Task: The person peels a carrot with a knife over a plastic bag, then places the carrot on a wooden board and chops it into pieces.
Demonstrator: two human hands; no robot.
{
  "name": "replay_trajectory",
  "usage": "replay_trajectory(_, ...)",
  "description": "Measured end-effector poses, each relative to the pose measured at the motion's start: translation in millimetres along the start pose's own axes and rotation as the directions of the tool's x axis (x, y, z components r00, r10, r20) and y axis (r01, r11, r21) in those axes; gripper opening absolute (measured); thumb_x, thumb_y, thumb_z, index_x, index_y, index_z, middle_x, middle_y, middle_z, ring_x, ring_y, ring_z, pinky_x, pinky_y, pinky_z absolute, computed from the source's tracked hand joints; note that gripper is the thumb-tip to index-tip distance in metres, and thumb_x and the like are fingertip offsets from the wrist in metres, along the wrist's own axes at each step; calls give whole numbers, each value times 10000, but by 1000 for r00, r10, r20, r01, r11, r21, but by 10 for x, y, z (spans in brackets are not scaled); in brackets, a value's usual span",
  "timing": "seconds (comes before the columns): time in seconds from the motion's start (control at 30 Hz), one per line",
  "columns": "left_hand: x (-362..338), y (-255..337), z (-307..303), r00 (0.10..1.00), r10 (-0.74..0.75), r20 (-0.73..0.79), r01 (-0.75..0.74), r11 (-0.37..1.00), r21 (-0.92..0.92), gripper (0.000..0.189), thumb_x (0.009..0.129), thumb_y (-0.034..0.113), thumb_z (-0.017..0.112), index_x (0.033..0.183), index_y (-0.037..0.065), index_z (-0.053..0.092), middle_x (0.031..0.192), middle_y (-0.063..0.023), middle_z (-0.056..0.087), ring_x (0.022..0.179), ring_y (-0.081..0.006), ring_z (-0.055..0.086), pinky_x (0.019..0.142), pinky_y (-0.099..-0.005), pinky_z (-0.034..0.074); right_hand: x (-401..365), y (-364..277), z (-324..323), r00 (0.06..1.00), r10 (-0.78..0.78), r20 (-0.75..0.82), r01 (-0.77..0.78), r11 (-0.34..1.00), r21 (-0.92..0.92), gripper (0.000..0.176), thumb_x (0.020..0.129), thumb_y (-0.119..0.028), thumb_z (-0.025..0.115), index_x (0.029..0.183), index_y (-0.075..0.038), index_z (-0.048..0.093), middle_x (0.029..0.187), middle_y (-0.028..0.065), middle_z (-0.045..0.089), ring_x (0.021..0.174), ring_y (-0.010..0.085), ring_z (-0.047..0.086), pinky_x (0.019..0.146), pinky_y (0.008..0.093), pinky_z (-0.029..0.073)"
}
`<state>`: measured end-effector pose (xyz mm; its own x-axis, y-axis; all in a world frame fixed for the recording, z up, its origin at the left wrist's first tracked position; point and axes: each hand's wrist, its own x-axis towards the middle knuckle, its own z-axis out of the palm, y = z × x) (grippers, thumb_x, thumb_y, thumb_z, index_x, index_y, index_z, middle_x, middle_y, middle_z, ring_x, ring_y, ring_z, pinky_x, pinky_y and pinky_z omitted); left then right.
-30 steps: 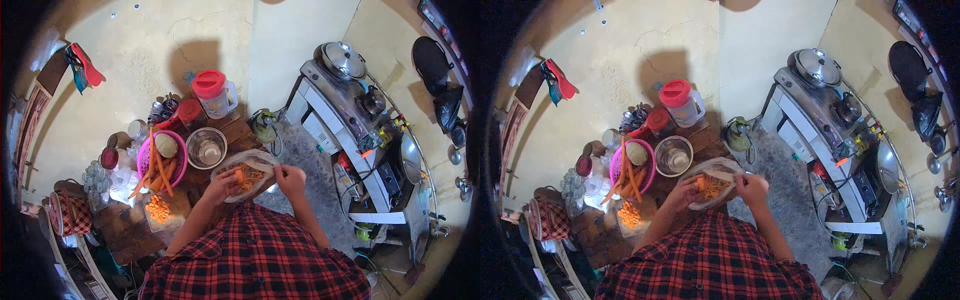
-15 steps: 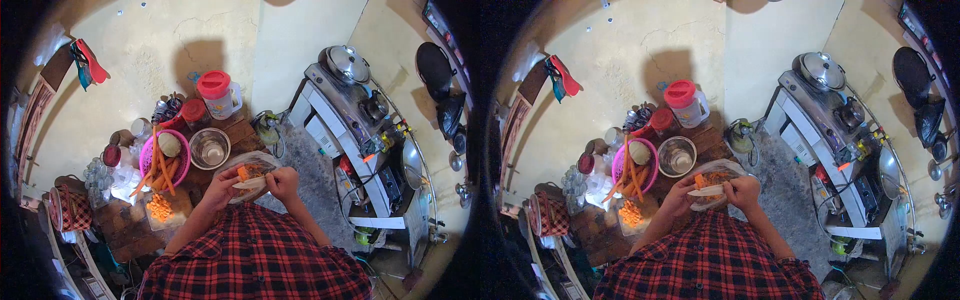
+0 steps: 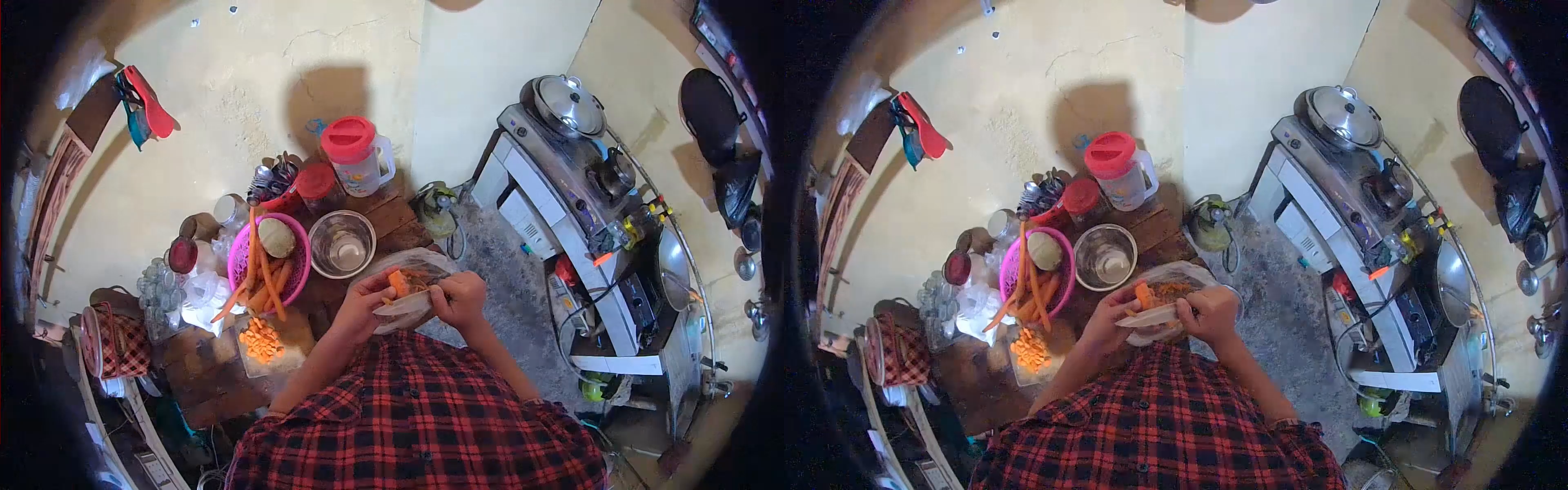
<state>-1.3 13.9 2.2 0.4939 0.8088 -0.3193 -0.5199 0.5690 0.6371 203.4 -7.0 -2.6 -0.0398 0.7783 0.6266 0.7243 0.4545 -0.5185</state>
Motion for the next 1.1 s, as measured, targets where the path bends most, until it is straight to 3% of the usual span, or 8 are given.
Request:
replay_trajectory(0.1, 2, -10, -20, 999, 2, 47, -1, 1000, -31, 429, 823, 3, 593, 1242, 24, 503, 1117, -104, 579, 977, -185, 590, 858, -320, 499, 11, -5, 1, 1000, -21, 22, 21, 1000, -21, 270, 708, -216, 621, 480, -99, 537, 462, 89, 486, 429, 269, 495, 447, 389, 354)
replay_trajectory(0.57, -33, -18, 55, 1000, -4, -19, 4, 1000, -8, 428, 827, -10, 586, 1245, 18, 498, 1117, -103, 584, 944, -173, 600, 819, -311, 510, 29, -26, 1, 995, -98, -18, 98, 994, -39, 261, 691, -203, 627, 479, -89, 527, 446, 81, 467, 421, 256, 500, 434, 375, 365)
replay_trajectory(1.1, -22, -23, 40, 999, -20, -36, 20, 1000, -7, 437, 828, -17, 578, 1254, 10, 484, 1143, -111, 569, 964, -181, 595, 837, -302, 503, -10, -15, 12, 997, -82, -4, 81, 995, -52, 255, 693, -200, 628, 484, -88, 535, 448, 71, 477, 415, 243, 494, 422, 369, 359)
